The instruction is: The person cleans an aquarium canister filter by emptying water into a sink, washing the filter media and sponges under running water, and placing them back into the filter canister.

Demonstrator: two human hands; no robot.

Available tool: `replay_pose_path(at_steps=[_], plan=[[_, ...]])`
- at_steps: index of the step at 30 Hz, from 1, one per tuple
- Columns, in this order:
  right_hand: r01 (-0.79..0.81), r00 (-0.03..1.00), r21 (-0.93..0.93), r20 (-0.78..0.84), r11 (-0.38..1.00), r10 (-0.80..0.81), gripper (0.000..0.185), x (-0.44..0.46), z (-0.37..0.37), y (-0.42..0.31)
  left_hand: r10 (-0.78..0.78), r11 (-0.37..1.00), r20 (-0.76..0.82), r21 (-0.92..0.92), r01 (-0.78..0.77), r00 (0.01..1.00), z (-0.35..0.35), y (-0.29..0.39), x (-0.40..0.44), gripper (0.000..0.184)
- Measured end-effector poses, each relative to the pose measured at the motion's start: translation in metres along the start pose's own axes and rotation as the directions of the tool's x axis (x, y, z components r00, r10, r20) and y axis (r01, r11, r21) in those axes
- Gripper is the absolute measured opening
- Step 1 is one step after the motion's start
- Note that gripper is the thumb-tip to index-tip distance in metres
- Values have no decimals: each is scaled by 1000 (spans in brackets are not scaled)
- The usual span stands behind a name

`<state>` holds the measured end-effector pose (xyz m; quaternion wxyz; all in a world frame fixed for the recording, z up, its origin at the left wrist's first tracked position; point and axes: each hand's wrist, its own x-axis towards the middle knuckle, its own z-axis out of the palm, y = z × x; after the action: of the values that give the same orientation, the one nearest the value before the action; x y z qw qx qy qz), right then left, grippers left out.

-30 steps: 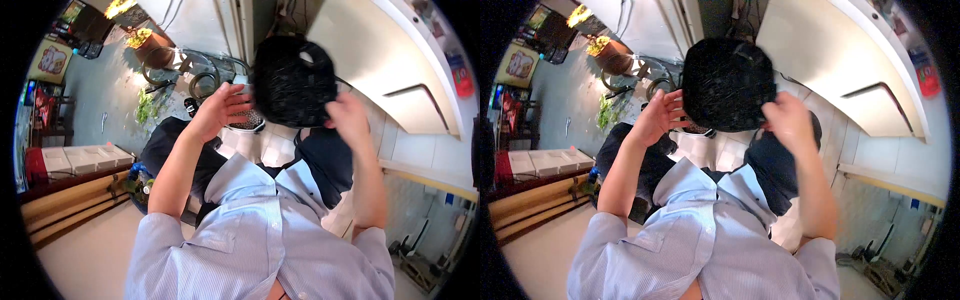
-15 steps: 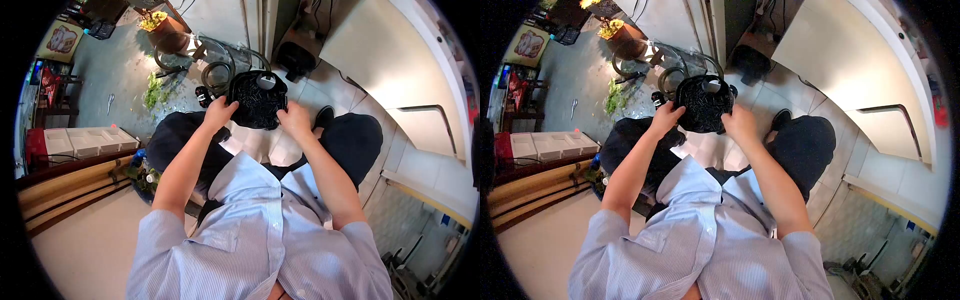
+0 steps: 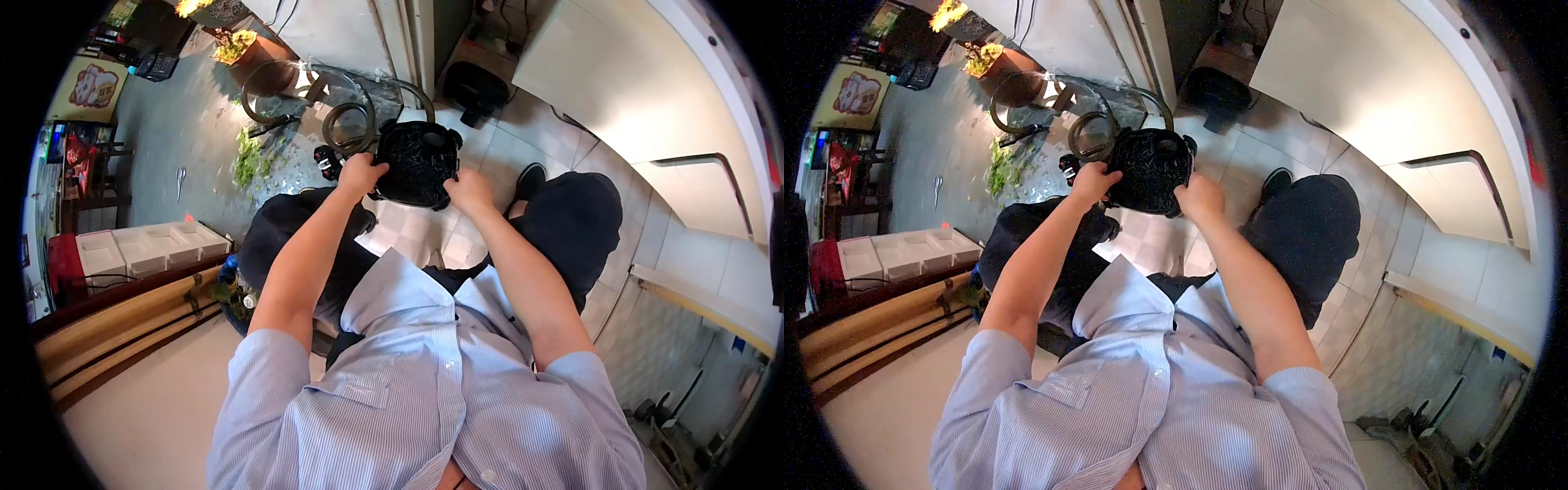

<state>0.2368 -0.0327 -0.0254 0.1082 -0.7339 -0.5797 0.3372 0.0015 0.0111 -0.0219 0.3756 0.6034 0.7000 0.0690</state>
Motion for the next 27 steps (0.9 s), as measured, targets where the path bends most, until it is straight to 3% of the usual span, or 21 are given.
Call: replay_pose_path(at_steps=[1,5,11,13,17,19,27], plan=[[-5,1000,3,-2,1000,5,31,-1,-1,-2,-34,994,46,-102,39,998,-1,1,0,33],[-3,1000,-56,18,998,4,30,2,-1,-5,-88,981,41,-170,94,995,2,-2,8,32],[16,998,-105,60,994,-9,27,-2,2,-7,-50,999,54,-3,50,997,5,-13,15,31],[0,999,-131,48,991,7,26,7,-5,-6,69,963,-5,261,-65,998,8,-7,23,32],[10,998,-169,64,986,1,23,3,6,4,43,955,63,291,-60,997,9,-1,27,31],[15,998,-169,66,986,-4,23,1,4,0,107,895,11,435,-101,994,12,2,27,30],[134,974,-285,214,949,-73,28,-11,-11,-14,-40,892,44,451,16,998,12,7,36,27]])
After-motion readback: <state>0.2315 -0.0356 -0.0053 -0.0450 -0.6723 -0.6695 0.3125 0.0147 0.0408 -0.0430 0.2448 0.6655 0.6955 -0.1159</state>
